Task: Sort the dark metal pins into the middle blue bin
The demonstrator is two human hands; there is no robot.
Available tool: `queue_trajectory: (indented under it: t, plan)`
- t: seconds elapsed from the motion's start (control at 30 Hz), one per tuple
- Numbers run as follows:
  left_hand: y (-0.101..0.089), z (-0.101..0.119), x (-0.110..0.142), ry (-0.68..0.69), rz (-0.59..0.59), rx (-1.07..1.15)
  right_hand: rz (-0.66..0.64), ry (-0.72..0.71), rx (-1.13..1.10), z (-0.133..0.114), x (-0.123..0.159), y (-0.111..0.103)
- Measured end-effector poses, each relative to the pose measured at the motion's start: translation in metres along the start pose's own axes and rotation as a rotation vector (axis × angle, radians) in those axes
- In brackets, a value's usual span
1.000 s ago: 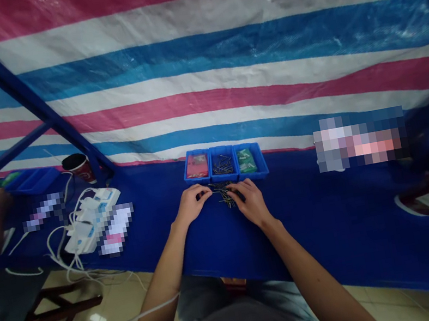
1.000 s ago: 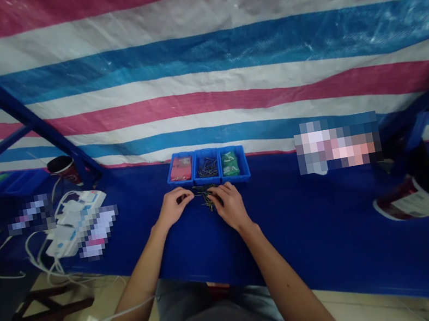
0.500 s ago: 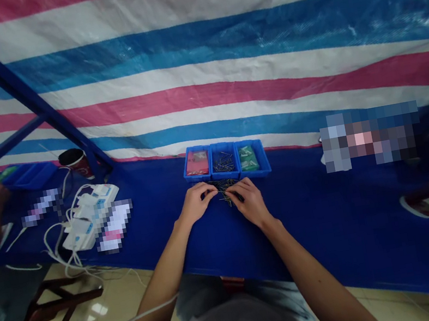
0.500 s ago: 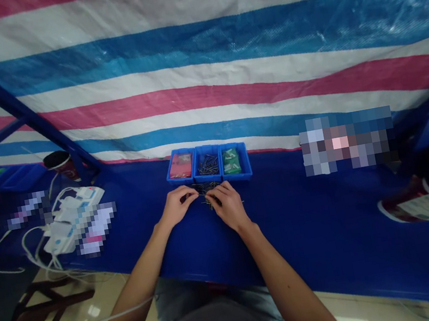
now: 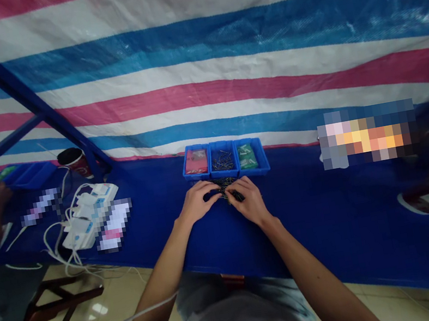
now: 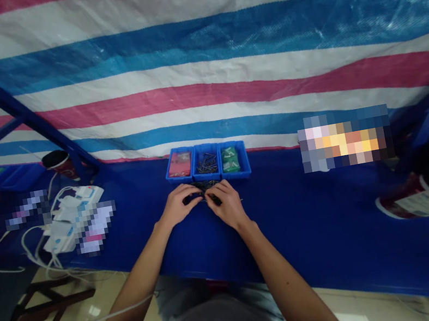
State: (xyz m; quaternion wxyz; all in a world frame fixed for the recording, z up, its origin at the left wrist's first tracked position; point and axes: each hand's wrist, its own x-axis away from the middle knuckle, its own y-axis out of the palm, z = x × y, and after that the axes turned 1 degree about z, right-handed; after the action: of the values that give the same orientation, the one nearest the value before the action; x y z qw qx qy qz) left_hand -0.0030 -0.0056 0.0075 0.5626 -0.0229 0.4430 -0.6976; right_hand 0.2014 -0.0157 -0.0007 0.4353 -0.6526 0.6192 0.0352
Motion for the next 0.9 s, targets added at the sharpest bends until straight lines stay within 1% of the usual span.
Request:
queue_trajectory:
  t: [0.13,0.3,0.5,0.73,0.9]
  plan:
    - [0.0020,-0.0009,0.0009,0.069,0.038,-0.046,-0.016,-0.026,-0.016,-0.0016,0.0005,0.0024]
    - [0.0040,-0.0028,0.0014,0.089,0.063,-0.047,-0.030,-0.041,-0.031,-0.0025,0.0016,0.0051]
    - [0.0037,-0.0039,-0.0001,0.027,0.130,0.068,-0.024,0.006,0.011,-0.0005,0.0010,0.0039]
    - [0.0026,0.0006,-0.0005,-0.116,0.099,0.127,-0.034,0.045,0.049,0.0056,0.0026,0.0050]
    - [0.0042,0.0006,-0.0014,-0.138,0.082,0.217,-0.056,0.034,0.012,0.0043,0.0033,0.0057]
